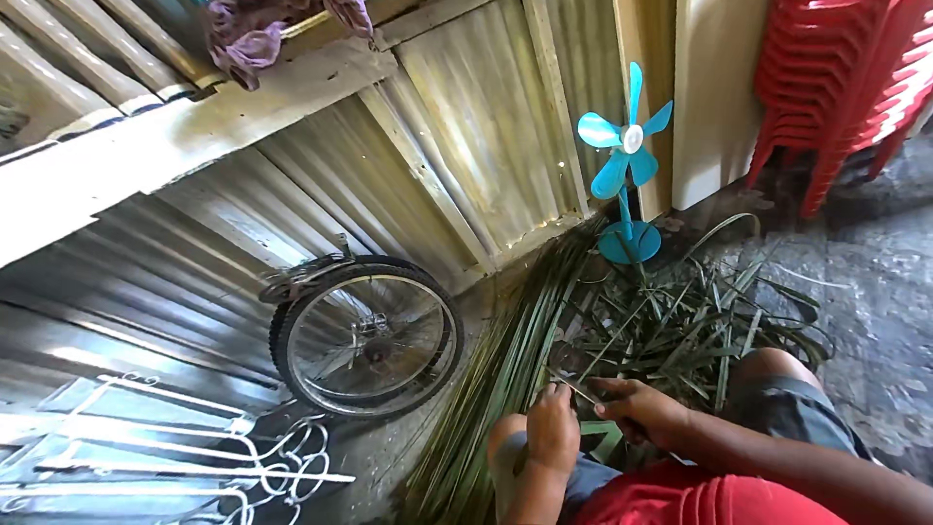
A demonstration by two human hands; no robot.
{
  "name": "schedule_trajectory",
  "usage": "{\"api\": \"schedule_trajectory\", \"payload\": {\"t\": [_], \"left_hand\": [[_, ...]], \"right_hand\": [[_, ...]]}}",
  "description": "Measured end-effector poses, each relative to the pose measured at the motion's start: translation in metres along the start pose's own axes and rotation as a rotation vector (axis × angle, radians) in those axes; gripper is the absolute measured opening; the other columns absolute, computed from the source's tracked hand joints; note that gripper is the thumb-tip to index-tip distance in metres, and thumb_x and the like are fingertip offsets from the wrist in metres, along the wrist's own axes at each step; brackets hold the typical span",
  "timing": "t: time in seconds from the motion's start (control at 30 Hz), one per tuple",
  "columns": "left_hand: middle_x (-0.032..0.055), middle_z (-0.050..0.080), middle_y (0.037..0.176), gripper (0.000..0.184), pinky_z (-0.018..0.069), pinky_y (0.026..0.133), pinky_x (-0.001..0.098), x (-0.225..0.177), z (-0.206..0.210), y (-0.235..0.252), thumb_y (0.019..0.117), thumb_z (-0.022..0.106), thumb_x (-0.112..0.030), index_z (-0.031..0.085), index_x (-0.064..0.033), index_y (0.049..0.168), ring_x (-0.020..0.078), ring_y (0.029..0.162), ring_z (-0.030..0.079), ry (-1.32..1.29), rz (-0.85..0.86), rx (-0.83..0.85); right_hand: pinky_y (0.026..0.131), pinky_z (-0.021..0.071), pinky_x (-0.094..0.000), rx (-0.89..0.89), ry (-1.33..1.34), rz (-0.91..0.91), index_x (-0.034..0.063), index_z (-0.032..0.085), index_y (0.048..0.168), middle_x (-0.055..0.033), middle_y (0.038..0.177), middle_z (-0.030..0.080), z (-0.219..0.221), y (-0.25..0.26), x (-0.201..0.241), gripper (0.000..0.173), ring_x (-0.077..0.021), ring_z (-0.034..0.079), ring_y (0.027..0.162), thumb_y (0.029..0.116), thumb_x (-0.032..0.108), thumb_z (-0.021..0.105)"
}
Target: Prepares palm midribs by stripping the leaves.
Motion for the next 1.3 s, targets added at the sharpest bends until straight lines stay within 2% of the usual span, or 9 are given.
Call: {"api": "schedule_trajectory", "payload": {"t": [0.13, 0.23, 0.4, 0.57, 0.77, 0.83, 0.97, 1.07, 1.3], "left_hand": [[0.0125, 0.074, 0.101, 0.018, 0.0619, 0.075, 0.0445, -0.014, -0.005, -0.009, 0.0944, 0.06, -0.007, 0.076, -0.0072, 0.102, 0.0283, 0.09, 0.074, 0.055, 0.135, -0.236], [0.0097, 0.074, 0.094, 0.017, 0.0623, 0.075, 0.0422, -0.022, -0.005, -0.017, 0.0917, 0.062, -0.006, 0.077, -0.01, 0.098, 0.0255, 0.088, 0.074, 0.088, 0.197, -0.361], [0.0094, 0.073, 0.089, 0.013, 0.0625, 0.073, 0.0393, -0.023, -0.01, -0.021, 0.0928, 0.064, -0.009, 0.077, -0.0088, 0.093, 0.024, 0.086, 0.074, 0.078, 0.217, -0.433], [0.0091, 0.074, 0.091, 0.015, 0.0629, 0.072, 0.0398, -0.019, -0.013, -0.024, 0.0959, 0.063, -0.014, 0.078, -0.0097, 0.097, 0.0235, 0.084, 0.075, 0.064, 0.18, -0.446], [0.0071, 0.073, 0.089, 0.015, 0.0629, 0.07, 0.0383, -0.011, -0.01, -0.033, 0.0948, 0.065, -0.017, 0.079, -0.0124, 0.098, 0.0215, 0.08, 0.074, 0.051, 0.226, -0.485], [0.0068, 0.073, 0.087, 0.014, 0.0631, 0.067, 0.0375, -0.004, -0.014, -0.04, 0.0934, 0.066, -0.016, 0.079, -0.0117, 0.098, 0.0206, 0.077, 0.074, 0.049, 0.26, -0.516], [0.0057, 0.075, 0.084, 0.014, 0.0624, 0.071, 0.0381, 0.026, -0.018, -0.057, 0.09, 0.068, -0.017, 0.081, -0.0135, 0.095, 0.0208, 0.079, 0.075, 0.066, 0.303, -0.613], [0.0116, 0.076, 0.095, 0.015, 0.0636, 0.079, 0.0443, 0.062, -0.006, -0.064, 0.0932, 0.069, -0.013, 0.08, -0.0077, 0.101, 0.0265, 0.089, 0.076, -0.06, 0.252, -0.506], [0.0203, 0.075, 0.101, 0.02, 0.0606, 0.082, 0.0553, 0.146, -0.01, -0.093, 0.0978, 0.065, -0.013, 0.077, -0.0001, 0.106, 0.0371, 0.092, 0.075, -0.091, 0.063, -0.359]], "right_hand": [[0.046, 0.0393, -0.0251, -0.167, 0.066, 0.007, 0.0161, 0.055, 0.146, -0.0057, 0.092, 0.064, -0.008, 0.001, 0.001, 0.054, -0.0086, 0.046, 0.053, 0.0947, 0.016, 0.072], [0.045, 0.0395, -0.0257, -0.254, 0.149, 0.016, 0.013, 0.057, 0.144, -0.0081, 0.097, 0.065, -0.017, 0.003, -0.003, 0.053, -0.0106, 0.049, 0.055, 0.0931, 0.014, 0.074], [0.043, 0.0349, -0.0245, -0.286, 0.076, -0.075, 0.0097, 0.062, 0.139, -0.0077, 0.099, 0.067, -0.017, 0.004, 0.002, 0.052, -0.0077, 0.043, 0.051, 0.089, 0.01, 0.078], [0.05, 0.0444, -0.0275, -0.387, -0.011, -0.159, 0.0074, 0.065, 0.133, -0.0092, 0.101, 0.069, -0.024, 0.003, 0.014, 0.046, -0.0112, 0.055, 0.061, 0.0893, 0.011, 0.078], [0.052, 0.0479, -0.0318, -0.511, 0.229, -0.147, 0.0075, 0.063, 0.135, -0.0119, 0.104, 0.069, -0.065, 0.004, 0.02, 0.045, -0.0163, 0.059, 0.066, 0.0925, 0.01, 0.075], [0.051, 0.0446, -0.0309, -0.549, 0.3, -0.134, 0.0094, 0.061, 0.138, -0.01, 0.098, 0.066, -0.08, 0.005, 0.019, 0.046, -0.0145, 0.054, 0.062, 0.0938, 0.013, 0.073], [0.048, 0.0403, -0.0299, -0.617, 0.357, -0.147, 0.0115, 0.061, 0.137, -0.0078, 0.094, 0.063, -0.109, 0.004, 0.024, 0.046, -0.0127, 0.048, 0.058, 0.0938, 0.017, 0.074], [0.048, 0.0404, -0.0303, -0.676, 0.411, -0.16, 0.0123, 0.061, 0.138, -0.0086, 0.094, 0.063, -0.127, 0.002, 0.027, 0.047, -0.0135, 0.048, 0.058, 0.093, 0.016, 0.074], [0.055, 0.0452, -0.0336, -0.841, 0.466, -0.274, 0.012, 0.056, 0.142, -0.0096, 0.102, 0.062, -0.189, -0.024, 0.045, 0.048, -0.0153, 0.052, 0.066, 0.0971, 0.02, 0.07]]}}
Point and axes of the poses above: each hand's wrist, its own y-axis towards the middle knuckle, its own z-axis out of the palm, x = y × z, the point moved 10 cm from there along y, towards the middle knuckle
